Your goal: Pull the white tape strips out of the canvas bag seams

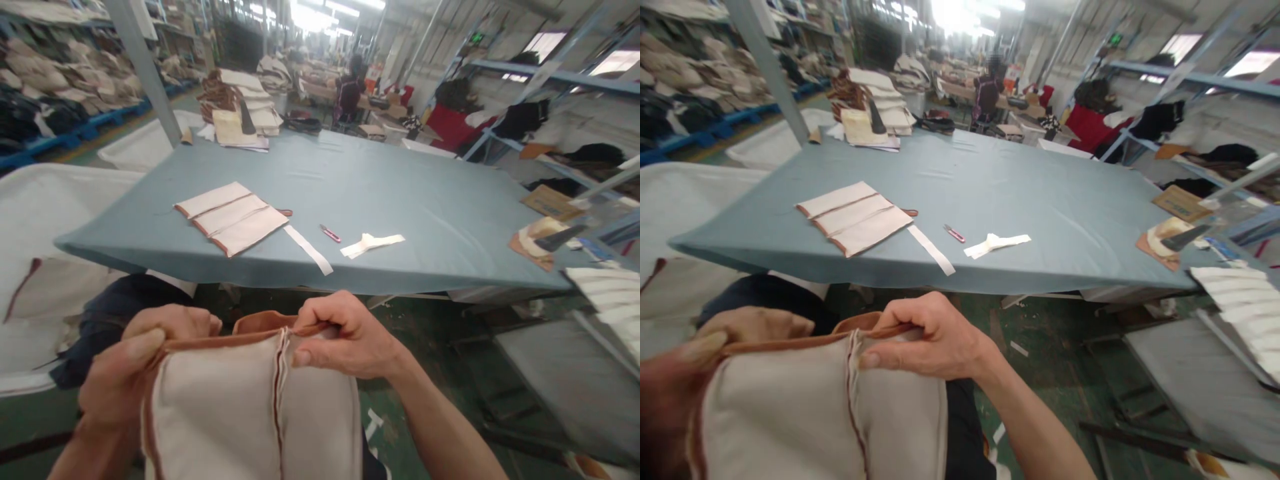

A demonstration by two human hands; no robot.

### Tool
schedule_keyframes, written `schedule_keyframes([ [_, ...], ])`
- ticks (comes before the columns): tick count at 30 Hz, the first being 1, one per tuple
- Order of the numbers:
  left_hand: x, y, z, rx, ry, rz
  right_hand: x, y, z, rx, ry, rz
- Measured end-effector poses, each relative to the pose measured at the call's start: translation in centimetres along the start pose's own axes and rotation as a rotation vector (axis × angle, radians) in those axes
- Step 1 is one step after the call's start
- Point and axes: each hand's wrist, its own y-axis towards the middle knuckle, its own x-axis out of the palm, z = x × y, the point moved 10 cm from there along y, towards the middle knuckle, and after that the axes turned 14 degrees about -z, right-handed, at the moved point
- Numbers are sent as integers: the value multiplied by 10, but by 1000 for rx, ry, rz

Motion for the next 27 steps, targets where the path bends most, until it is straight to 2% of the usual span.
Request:
schedule_keyframes([
  [3, -4, 13, 23, 71, -84, -60, 4, 3, -14, -11, -11, -58],
  [8, 20, 35, 42, 102, 57, -268, 14, 11, -29, -148, 1, -133],
  [10, 31, 41, 47, 87, 81, -295, 12, 11, -24, -141, 56, -122],
  [13, 43, 47, 52, 52, 138, -307, 9, 5, -3, -30, 157, -103],
  [17, 55, 53, 49, -41, 223, -323, 1, -2, 20, 58, 122, -68],
  [20, 60, 53, 41, -106, 272, -340, -6, -5, 22, 23, -77, -14],
  [24, 65, 48, 36, -101, 311, -358, 3, -11, -7, -144, -598, 58],
  [27, 64, 44, 36, -100, 288, -347, 11, -15, -25, -242, -759, 112],
])
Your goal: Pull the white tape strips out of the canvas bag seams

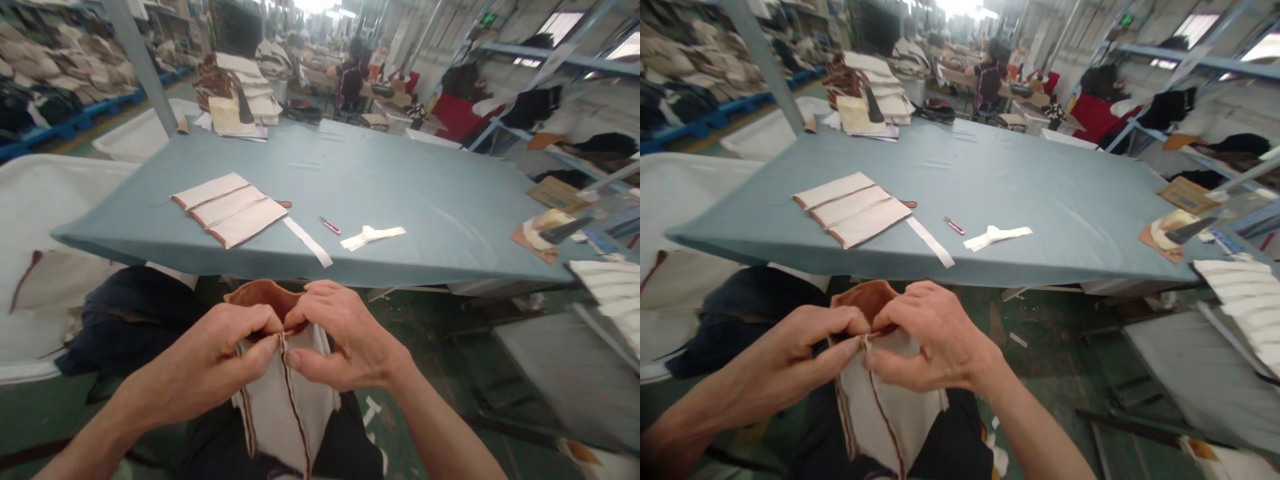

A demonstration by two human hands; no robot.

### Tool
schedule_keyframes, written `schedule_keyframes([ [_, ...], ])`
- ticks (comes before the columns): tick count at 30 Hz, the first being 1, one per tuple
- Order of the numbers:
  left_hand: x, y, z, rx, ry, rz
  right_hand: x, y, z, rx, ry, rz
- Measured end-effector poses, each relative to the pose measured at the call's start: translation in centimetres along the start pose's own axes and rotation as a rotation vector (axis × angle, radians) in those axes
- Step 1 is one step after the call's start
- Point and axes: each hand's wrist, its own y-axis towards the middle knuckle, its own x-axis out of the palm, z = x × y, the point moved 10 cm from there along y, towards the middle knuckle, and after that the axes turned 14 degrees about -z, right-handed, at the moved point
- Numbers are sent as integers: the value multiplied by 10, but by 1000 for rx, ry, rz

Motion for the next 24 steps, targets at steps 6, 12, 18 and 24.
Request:
schedule_keyframes([
  [6, -9, 0, 9, 57, -154, 28, -6, 7, 1, -75, 245, 56],
  [12, -2, 2, 2, 101, -388, 38, 19, 11, 22, 51, 689, -91],
  [18, -2, 1, -6, 61, -392, 51, 29, 8, 24, 134, 670, -134],
  [24, -3, -5, -14, -6, -392, 23, 17, 12, 12, 89, 444, -68],
])
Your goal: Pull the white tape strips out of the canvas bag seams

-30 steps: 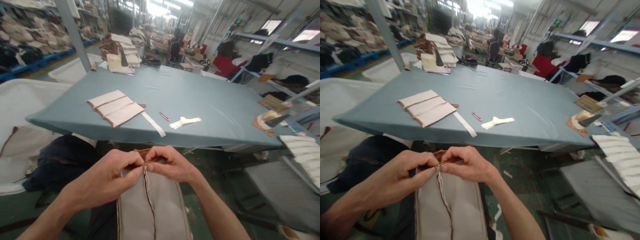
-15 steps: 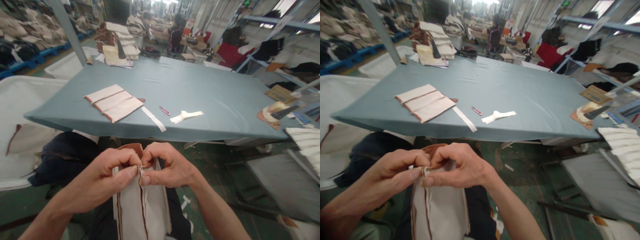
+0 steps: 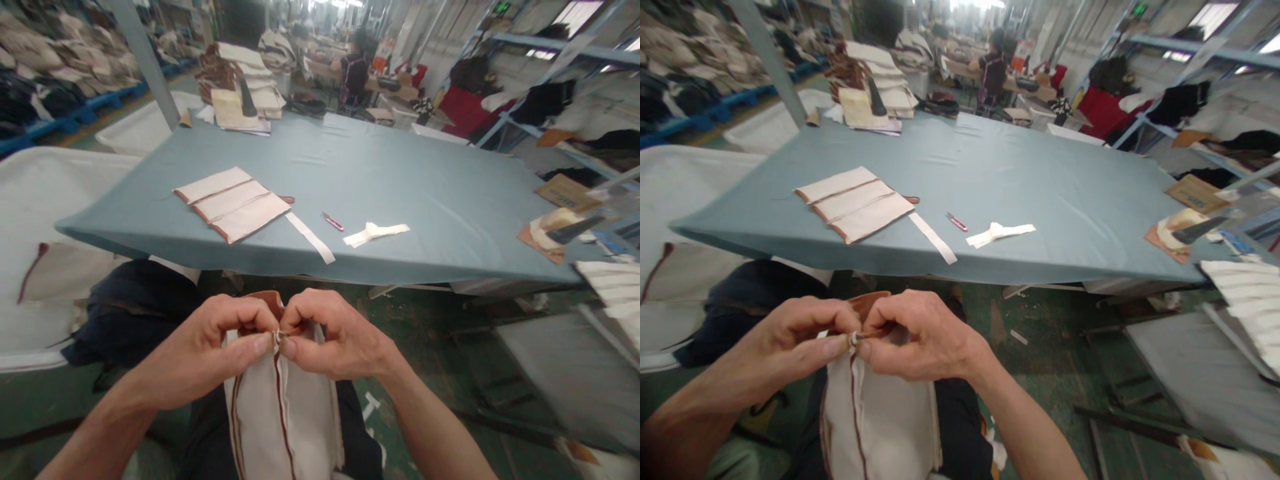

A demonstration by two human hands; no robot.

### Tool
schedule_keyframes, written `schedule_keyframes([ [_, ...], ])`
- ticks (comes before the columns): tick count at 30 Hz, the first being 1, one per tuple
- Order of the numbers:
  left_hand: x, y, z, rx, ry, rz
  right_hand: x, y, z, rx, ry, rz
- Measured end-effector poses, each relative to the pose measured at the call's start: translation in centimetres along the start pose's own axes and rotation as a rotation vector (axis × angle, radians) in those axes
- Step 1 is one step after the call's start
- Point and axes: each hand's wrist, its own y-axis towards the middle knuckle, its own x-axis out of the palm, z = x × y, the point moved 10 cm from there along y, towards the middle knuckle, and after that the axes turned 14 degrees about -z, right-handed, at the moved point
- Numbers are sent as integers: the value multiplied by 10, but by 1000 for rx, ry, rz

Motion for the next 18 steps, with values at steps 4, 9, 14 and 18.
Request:
schedule_keyframes([
  [4, -1, 1, -1, -27, 16, 0, 1, 2, 1, 10, 15, -6],
  [9, 3, 1, -20, -106, -105, -51, 10, 4, 21, 110, 193, -102],
  [14, 9, -2, -36, -145, -271, -99, 20, 2, 41, 214, 313, -141],
  [18, 7, -5, -36, -166, -266, -72, 14, 6, 27, 121, 207, -121],
])
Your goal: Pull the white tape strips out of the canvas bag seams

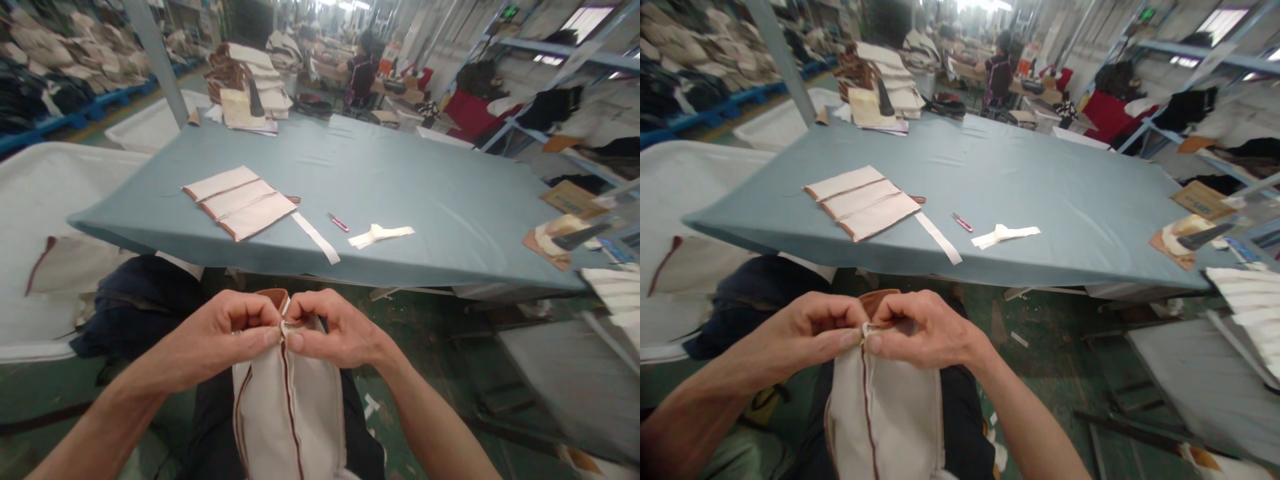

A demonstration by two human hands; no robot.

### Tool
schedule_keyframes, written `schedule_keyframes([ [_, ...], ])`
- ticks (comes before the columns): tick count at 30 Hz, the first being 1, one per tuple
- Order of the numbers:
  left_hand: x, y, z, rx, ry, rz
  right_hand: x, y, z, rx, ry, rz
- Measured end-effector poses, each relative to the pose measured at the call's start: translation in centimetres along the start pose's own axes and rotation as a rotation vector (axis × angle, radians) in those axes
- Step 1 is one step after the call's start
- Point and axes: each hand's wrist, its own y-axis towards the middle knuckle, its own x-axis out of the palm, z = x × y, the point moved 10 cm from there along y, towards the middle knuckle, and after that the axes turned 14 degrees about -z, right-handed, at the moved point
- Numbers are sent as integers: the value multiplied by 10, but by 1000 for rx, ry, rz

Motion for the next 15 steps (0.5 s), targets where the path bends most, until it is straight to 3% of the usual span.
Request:
schedule_keyframes([
  [3, -1, -3, 1, -38, 25, 32, -7, 0, -17, -56, -131, 52],
  [15, -6, -13, 17, -50, 298, 213, -13, 1, -46, -6, -526, 139],
])
